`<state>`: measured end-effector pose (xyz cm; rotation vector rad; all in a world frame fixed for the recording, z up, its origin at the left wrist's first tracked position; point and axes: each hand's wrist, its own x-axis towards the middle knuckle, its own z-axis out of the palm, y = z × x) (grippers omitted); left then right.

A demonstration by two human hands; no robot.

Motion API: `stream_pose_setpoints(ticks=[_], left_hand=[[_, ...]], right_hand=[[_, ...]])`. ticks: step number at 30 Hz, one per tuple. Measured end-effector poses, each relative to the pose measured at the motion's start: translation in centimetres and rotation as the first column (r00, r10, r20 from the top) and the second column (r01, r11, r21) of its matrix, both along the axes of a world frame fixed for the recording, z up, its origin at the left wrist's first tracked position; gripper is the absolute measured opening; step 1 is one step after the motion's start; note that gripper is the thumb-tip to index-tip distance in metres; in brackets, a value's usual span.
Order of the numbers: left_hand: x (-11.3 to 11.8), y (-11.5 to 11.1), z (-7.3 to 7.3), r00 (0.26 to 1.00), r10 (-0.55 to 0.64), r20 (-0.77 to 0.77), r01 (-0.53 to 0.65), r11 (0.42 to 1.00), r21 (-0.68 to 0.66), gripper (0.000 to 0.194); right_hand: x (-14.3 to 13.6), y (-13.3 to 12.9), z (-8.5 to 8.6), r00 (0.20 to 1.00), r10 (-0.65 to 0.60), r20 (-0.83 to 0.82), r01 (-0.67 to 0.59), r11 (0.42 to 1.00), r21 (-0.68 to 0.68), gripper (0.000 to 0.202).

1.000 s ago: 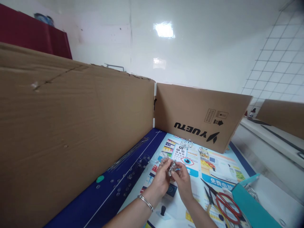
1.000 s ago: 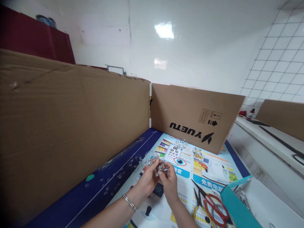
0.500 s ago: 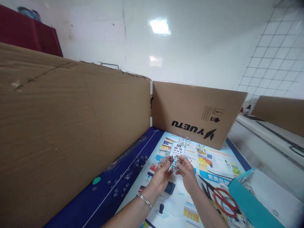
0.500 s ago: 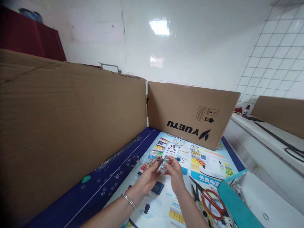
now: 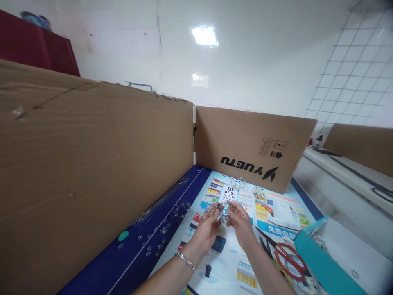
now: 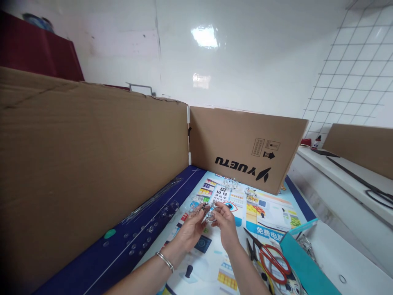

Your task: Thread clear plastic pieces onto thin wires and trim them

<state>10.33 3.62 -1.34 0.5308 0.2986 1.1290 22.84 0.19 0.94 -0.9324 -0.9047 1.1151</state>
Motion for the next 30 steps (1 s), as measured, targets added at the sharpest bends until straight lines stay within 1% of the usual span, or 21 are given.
stream_pose_setpoints(ticks=[4,9,13,18,21,23,26,30], left_hand=[[0.0,0.0,-0.3,0.999,0.017,-0.028,-0.017,1.000,-0.008,0.031],[0.1,-0.2,-0.8,0.996,0.020,-0.085,-0.023,0.999,-0.033,0.038],[0.0,-0.1,-1.1,0.990,0.012,-0.139,-0.016,0.999,-0.029,0.037],[-0.5,0.2,-0.8,0.982,0.043,-0.183,-0.043,0.999,0.001,0.048],[-0.9,0.7,-0.8,0.970,0.066,-0.232,-0.058,0.997,0.042,0.045],[-1.2,1.3,-0.9,0.955,0.048,-0.292,-0.035,0.998,0.052,0.042],[-1.6,2.5,-1.3,0.929,0.000,-0.371,0.020,0.999,0.049,0.045],[-2.7,3.8,-1.4,0.888,-0.034,-0.458,0.079,0.994,0.078,0.051]], right_hand=[[0.2,0.1,-0.2,1.000,-0.006,-0.011,0.005,1.000,-0.013,0.035],[1.1,0.3,-0.2,0.999,-0.043,-0.013,0.043,0.999,-0.015,0.035],[1.3,0.4,-0.4,0.997,-0.071,-0.025,0.070,0.997,-0.031,0.035],[2.0,0.9,-1.6,0.991,-0.113,-0.065,0.109,0.992,-0.057,0.032],[2.6,1.4,-2.7,0.988,-0.129,-0.085,0.121,0.989,-0.091,0.031],[3.0,1.7,-3.4,0.986,-0.136,-0.097,0.124,0.985,-0.120,0.032],[3.2,2.1,-4.2,0.984,-0.139,-0.115,0.119,0.979,-0.164,0.036],[3.3,2.3,-4.6,0.982,-0.130,-0.135,0.102,0.975,-0.196,0.038]])
